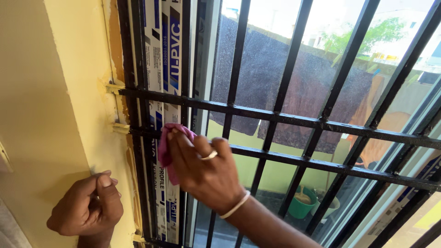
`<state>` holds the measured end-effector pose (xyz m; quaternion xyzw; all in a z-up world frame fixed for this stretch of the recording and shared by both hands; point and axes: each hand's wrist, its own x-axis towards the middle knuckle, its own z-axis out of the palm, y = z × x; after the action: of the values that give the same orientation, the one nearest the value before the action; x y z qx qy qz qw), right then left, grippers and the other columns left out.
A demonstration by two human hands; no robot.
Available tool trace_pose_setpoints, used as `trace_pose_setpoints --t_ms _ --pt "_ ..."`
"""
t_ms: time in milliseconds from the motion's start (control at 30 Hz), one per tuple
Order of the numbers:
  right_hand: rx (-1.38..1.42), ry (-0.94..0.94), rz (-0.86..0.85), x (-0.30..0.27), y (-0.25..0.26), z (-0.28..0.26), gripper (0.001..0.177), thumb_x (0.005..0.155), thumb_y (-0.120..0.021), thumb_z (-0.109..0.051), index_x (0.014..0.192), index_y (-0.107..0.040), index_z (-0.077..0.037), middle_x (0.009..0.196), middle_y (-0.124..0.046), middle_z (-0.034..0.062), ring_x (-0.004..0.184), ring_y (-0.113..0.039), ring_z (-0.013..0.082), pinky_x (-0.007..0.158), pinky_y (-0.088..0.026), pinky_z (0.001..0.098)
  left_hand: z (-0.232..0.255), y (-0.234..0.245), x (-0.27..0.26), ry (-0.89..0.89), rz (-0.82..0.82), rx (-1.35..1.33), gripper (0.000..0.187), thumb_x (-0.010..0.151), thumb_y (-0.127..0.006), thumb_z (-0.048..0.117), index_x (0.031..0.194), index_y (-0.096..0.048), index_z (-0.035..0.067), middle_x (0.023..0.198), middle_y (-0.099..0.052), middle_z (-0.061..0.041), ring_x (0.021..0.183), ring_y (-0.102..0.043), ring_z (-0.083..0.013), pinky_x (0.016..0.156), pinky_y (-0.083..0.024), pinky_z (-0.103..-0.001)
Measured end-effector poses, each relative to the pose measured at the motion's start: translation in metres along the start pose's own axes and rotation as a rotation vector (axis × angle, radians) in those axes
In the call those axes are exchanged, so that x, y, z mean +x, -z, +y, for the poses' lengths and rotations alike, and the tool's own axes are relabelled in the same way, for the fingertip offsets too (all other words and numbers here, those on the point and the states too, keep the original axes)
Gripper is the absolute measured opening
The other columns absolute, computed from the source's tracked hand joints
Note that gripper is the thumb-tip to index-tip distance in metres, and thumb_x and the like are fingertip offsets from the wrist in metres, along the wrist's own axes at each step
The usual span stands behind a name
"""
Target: The person wipes the black metal window grille with a pink cloth, repeatedly dipping the cloth into a small white bucket of liquid. The person cleans the vertical and horizontal bars of the grille systematically.
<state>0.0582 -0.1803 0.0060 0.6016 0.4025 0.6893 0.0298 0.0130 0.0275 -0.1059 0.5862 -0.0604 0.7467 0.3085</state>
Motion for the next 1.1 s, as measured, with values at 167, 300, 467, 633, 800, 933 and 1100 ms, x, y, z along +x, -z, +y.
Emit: trace_pose_setpoints --t_ms 167,300,467,633,800,933,1100 --pt "-0.090 -0.005 -0.459 0.018 -0.026 -0.034 0.009 0.096 -0.070 -0.015 0.091 -0.071 -0.007 0.079 -0.069 0.0019 0.084 -0.053 0.0161 0.067 -0.041 0.0309 -0.002 -0.002 -0.001 -0.107 -0.029 0.133 0.012 0.102 -0.071 0.002 0.091 -0.072 -0.001 0.073 -0.071 -0.012 0.051 -0.060 -0.0097 0.049 -0.041 -0.020" --pt "0.019 -0.149 -0.526 0.041 -0.022 -0.039 0.013 0.089 -0.070 -0.018 0.089 -0.069 -0.006 0.078 -0.070 0.0081 0.091 -0.058 0.0229 0.073 -0.047 0.0354 0.006 -0.012 0.010 -0.189 -0.052 0.093 0.009 0.100 -0.069 0.000 0.091 -0.072 0.001 0.070 -0.068 -0.009 0.055 -0.064 -0.0102 0.047 -0.043 -0.020" --pt "0.150 -0.099 -0.206 0.028 -0.012 -0.019 0.020 0.095 -0.072 -0.019 0.106 -0.074 -0.002 0.097 -0.075 0.0074 0.092 -0.057 0.0170 0.072 -0.053 0.0308 0.045 -0.036 0.013 -0.133 -0.132 0.148 0.006 0.094 -0.073 0.002 0.099 -0.070 0.001 0.089 -0.072 -0.013 0.075 -0.069 -0.0168 0.061 -0.053 -0.026" --pt "0.151 -0.071 -0.032 -0.021 -0.010 -0.009 0.031 0.090 -0.083 -0.017 0.120 -0.077 -0.011 0.122 -0.077 0.0019 0.103 -0.059 0.0077 0.077 -0.058 0.0234 0.070 -0.050 0.025 0.109 -0.251 -0.041 0.024 0.086 -0.076 0.002 0.108 -0.067 -0.002 0.096 -0.073 -0.012 0.073 -0.073 -0.0146 0.063 -0.057 -0.027" --pt "0.268 -0.160 0.069 -0.003 -0.003 0.003 0.032 0.094 -0.089 -0.014 0.121 -0.075 -0.004 0.122 -0.075 0.0073 0.099 -0.064 0.0123 0.082 -0.061 0.0246 0.080 -0.056 0.059 0.056 -0.141 -0.162 0.012 0.100 -0.076 -0.001 0.110 -0.070 0.003 0.099 -0.075 -0.008 0.083 -0.077 -0.0154 0.069 -0.062 -0.024" --pt "0.395 -0.187 0.185 0.057 -0.007 0.011 0.040 0.084 -0.088 -0.014 0.117 -0.075 0.006 0.117 -0.074 0.0153 0.098 -0.063 0.0238 0.083 -0.061 0.0295 0.081 -0.061 0.107 -0.205 -0.022 0.180 0.015 0.096 -0.080 -0.008 0.104 -0.072 0.003 0.103 -0.073 -0.012 0.086 -0.073 -0.0231 0.073 -0.059 -0.031" --pt "0.175 -0.229 -0.245 0.083 -0.017 0.015 0.019 0.083 -0.083 -0.016 0.099 -0.076 -0.008 0.100 -0.074 0.0012 0.097 -0.057 0.0193 0.093 -0.051 0.0404 0.093 -0.055 0.129 -0.358 -0.198 0.235 0.039 0.084 -0.073 -0.014 0.116 -0.075 0.009 0.116 -0.070 -0.005 0.103 -0.070 -0.0240 0.086 -0.057 -0.034"
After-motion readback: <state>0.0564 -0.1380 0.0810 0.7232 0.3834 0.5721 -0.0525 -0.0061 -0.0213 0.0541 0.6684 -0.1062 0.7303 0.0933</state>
